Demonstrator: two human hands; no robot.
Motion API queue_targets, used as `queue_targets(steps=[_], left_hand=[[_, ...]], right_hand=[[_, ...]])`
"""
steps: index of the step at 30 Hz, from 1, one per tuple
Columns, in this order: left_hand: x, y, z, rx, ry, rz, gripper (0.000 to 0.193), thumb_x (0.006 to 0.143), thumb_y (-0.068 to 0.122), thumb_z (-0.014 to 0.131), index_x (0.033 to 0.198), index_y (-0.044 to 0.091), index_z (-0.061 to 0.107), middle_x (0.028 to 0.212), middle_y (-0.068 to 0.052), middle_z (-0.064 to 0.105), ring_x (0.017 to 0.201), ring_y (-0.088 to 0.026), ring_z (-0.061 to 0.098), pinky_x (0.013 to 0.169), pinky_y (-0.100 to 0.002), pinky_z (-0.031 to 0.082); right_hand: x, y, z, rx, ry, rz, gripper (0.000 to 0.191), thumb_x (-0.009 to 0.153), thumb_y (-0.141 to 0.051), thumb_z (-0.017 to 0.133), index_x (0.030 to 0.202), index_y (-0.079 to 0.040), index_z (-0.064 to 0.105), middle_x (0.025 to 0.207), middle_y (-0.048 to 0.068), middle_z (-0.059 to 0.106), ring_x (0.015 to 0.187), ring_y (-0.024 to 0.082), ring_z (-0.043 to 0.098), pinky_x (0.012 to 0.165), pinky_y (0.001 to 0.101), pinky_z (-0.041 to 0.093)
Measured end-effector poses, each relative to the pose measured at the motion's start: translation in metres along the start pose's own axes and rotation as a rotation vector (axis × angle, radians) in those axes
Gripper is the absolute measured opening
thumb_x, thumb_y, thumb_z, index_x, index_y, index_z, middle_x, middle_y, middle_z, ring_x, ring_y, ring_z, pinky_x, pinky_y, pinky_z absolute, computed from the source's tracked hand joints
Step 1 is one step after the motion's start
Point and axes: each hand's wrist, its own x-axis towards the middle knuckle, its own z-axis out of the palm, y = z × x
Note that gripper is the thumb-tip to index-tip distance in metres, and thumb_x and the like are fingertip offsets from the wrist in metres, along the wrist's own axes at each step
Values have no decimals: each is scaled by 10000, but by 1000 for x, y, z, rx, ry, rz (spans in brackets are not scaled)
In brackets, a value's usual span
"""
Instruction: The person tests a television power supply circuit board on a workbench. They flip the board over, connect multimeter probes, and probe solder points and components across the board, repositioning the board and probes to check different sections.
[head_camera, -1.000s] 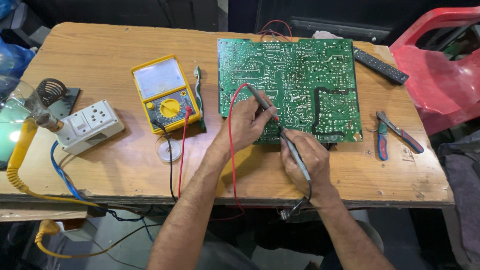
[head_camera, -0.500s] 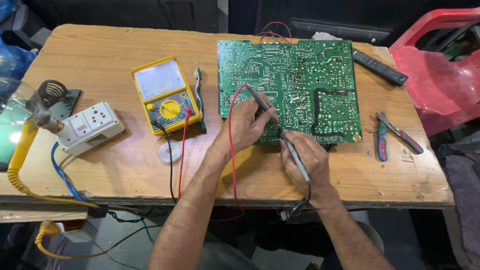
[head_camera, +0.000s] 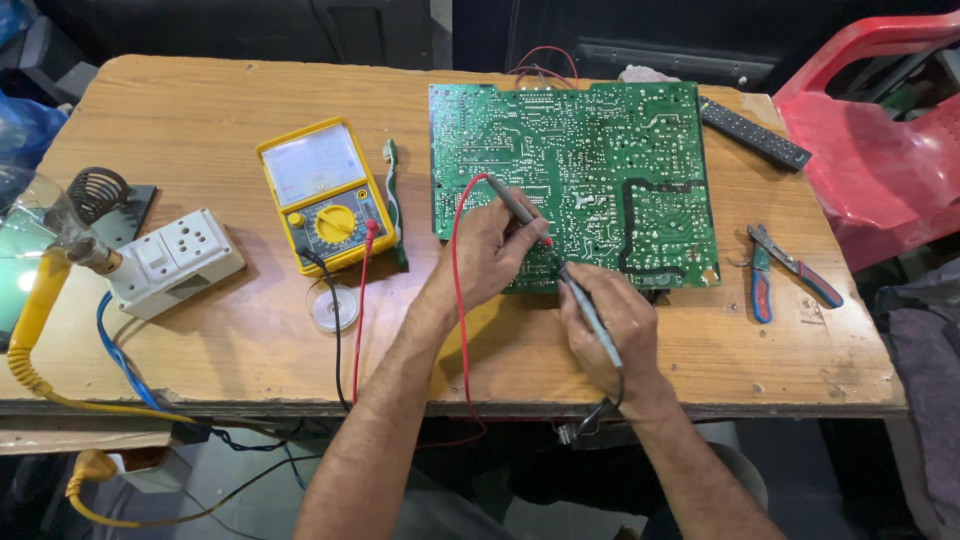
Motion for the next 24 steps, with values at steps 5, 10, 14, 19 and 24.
queue_targets(steps=[5,10,14,19,24], left_hand=[[4,-4,2,-172,19,-13,90,1027,117,647,1008,29,643,820,13,663,703,-60,501,597,-267,415],[18,-1,3,-70,82,-44,103,1024,138,658,1003,37,661,686,31,561,623,-37,444,530,-251,349],[41,-1,2,-67,71,-8,112,1016,138,669,988,30,671,682,17,577,603,-54,447,516,-274,340],[56,-12,-1,-10,91,122,92,1003,130,674,986,40,681,783,-12,733,646,-93,604,564,-293,438],[52,-26,-1,-26,106,206,91,992,112,685,940,38,695,804,-44,725,685,-135,644,589,-317,452]], right_hand=[[1,2,-4,65,80,169,261,930,14,740,1186,31,689,1123,181,732,952,229,751,813,312,615],[13,14,-11,83,90,250,238,939,-1,754,1169,26,695,1080,156,730,920,203,730,796,303,582],[28,22,-7,102,91,277,201,947,7,746,1143,33,709,1054,143,741,907,196,734,798,294,586],[37,25,5,23,104,181,168,922,21,750,1088,30,728,1018,140,754,883,199,758,775,296,610],[31,25,16,29,85,211,178,901,33,759,1075,37,724,1021,156,752,836,192,755,707,288,610]])
